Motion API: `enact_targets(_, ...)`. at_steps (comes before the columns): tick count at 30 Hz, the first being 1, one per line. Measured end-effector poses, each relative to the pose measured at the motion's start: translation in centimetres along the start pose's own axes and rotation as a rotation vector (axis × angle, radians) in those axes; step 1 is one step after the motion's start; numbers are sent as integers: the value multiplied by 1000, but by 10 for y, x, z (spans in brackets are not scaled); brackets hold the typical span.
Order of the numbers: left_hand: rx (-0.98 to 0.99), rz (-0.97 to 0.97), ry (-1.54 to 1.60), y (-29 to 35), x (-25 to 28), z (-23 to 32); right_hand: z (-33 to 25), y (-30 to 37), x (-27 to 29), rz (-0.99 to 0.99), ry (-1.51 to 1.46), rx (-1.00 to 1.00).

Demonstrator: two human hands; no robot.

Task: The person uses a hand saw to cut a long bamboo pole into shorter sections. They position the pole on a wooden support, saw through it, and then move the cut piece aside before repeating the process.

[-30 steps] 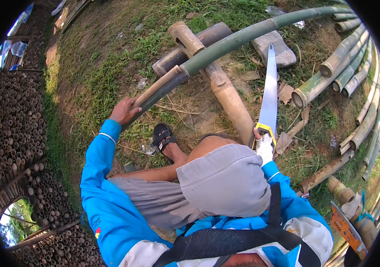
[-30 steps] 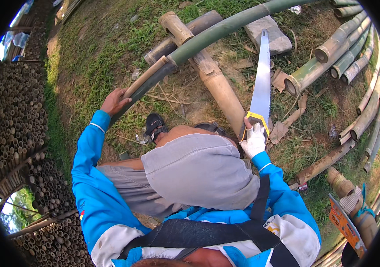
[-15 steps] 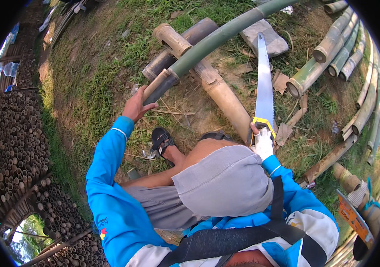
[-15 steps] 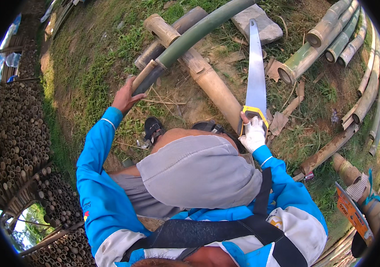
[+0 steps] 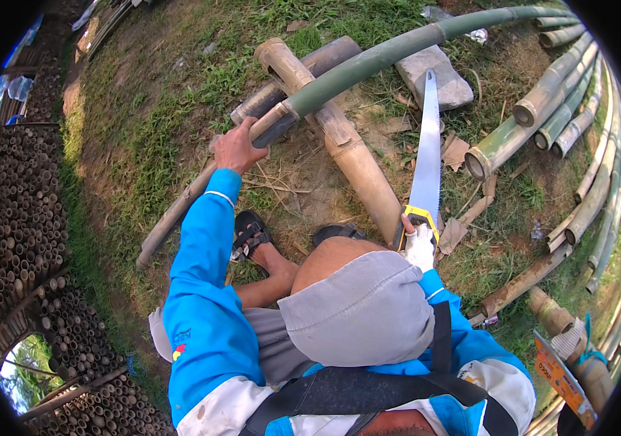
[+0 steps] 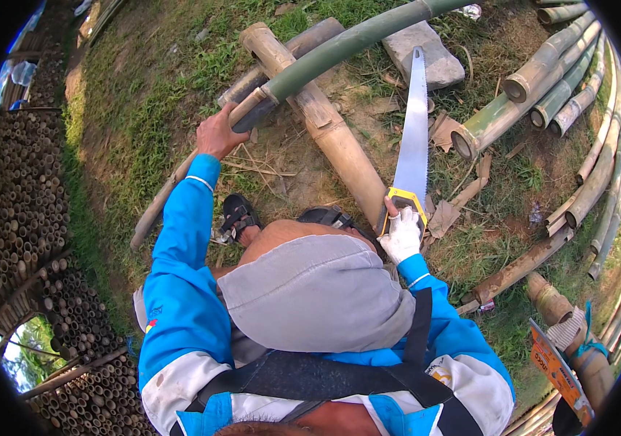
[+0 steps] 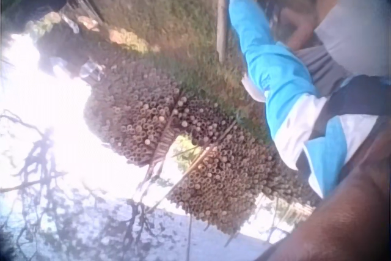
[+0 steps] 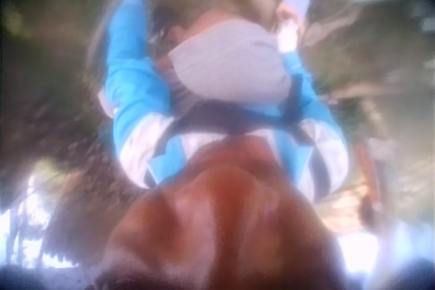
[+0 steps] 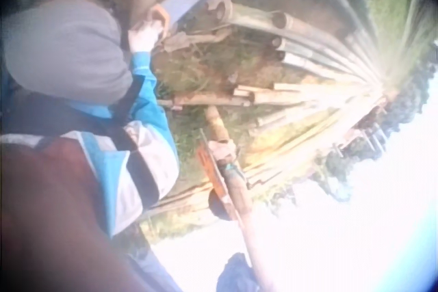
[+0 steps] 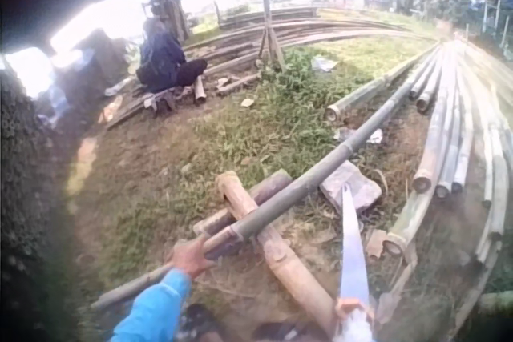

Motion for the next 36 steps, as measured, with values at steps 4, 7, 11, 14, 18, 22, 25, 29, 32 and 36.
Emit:
enact_targets(4, -40, -87, -2, -32, 6, 10, -10, -3, 8, 71, -58, 82)
enact_targets(7, -71, -96, 16, -36, 2, 5, -16, 0, 21, 137, -153, 48)
enact_targets(11, -74, -79, -14, -35, 1, 7, -16, 9, 43, 154, -514, -28)
enact_targets(14, -67, -137, -20, -25, -4, 13, -33, 4, 84, 263, -814, -51)
enact_targets(18, -69, -122, 56, -16, 4, 18, -89, 8, 173, 368, -1025, 161)
enact_targets(22, -42, -105, 24, -12, 4, 18, -131, 30, 198, 348, -916, 215)
enact_targets(25, -46, -89, 18, -15, 3, 14, -152, 32, 185, 354, -746, 404)
enact_targets(29, -59, -91, 21, -12, -1, 17, -195, 12, 183, 187, -768, 510)
enact_targets(32, -55, -101, 24, -14, -1, 17, -206, -17, 161, 41, -887, 533)
enact_targets(36, -50, -87, 18, -15, -1, 19, -224, -54, 135, -84, -977, 559)
Point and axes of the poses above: each hand's wrist, its own y-axis away from the middle knuckle, its own x-axis out of the back of the hand, z = x × y, the point moved 6 cm from there along -y, towards the middle knuckle, and after that the axes turned 12 degrees about -y, right-handed, at the moved point
